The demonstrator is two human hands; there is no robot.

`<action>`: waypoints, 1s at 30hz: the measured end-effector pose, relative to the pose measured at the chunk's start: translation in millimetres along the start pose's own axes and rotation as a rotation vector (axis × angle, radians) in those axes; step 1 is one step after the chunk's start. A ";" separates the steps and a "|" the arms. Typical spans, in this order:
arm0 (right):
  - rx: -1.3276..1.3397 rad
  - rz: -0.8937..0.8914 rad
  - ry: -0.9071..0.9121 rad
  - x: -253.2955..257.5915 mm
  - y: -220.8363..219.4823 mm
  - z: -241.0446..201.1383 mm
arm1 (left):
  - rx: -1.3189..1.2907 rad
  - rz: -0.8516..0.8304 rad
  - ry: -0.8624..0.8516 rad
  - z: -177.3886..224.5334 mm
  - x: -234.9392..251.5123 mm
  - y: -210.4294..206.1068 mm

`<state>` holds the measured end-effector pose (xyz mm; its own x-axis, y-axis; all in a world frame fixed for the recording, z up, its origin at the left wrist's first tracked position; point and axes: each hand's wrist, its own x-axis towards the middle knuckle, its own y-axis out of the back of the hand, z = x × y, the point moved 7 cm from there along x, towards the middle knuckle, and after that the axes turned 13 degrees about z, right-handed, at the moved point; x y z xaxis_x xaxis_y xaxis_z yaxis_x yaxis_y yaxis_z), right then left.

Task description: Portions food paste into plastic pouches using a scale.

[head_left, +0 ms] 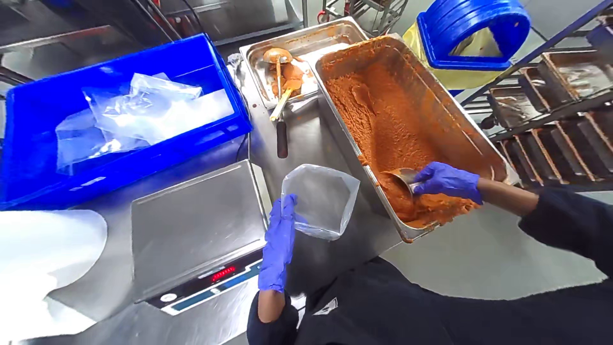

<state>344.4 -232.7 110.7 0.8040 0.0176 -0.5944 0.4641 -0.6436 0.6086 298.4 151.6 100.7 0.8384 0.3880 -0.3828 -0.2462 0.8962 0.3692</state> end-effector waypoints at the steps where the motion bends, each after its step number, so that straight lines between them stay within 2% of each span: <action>1: 0.114 0.095 -0.052 -10.2 4.0 4.7 | 0.008 0.009 -0.005 1.1 1.7 -0.5; 5: 0.529 0.432 -0.142 -45.2 18.5 23.9 | 0.046 -0.003 0.005 5.2 4.6 -4.2; 8: 0.791 0.596 -0.107 -66.8 32.9 26.3 | 0.081 -0.022 0.018 13.1 2.4 -6.8; 11: 0.931 0.768 -0.039 -83.8 43.3 24.5 | 0.041 -0.064 0.022 17.0 2.0 -11.5; 14: 1.041 0.825 0.044 -77.2 36.3 32.6 | 0.008 -0.105 0.003 14.4 6.7 -18.1; 18: 1.148 0.828 0.001 -51.6 23.1 44.8 | -0.026 -0.146 -0.007 16.7 15.1 -26.8; 21: 1.150 0.838 0.043 -53.2 26.0 39.0 | -0.015 -0.161 -0.010 19.0 16.6 -29.9; 23: 1.117 0.842 0.164 -65.1 37.1 21.6 | -0.008 -0.164 -0.016 19.7 15.2 -30.9; 27: 0.978 0.893 0.481 -105.0 63.3 -45.6 | 0.020 -0.176 -0.043 23.2 13.8 -33.3; 30: 0.776 0.971 0.639 -132.8 68.4 -99.3 | 0.027 -0.177 -0.060 24.8 12.8 -34.2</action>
<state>306.2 -203.0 283.5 0.8076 -0.4679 0.3591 -0.5220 -0.8504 0.0660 329.6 120.5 104.2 0.8951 0.2109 -0.3928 -0.0802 0.9429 0.3232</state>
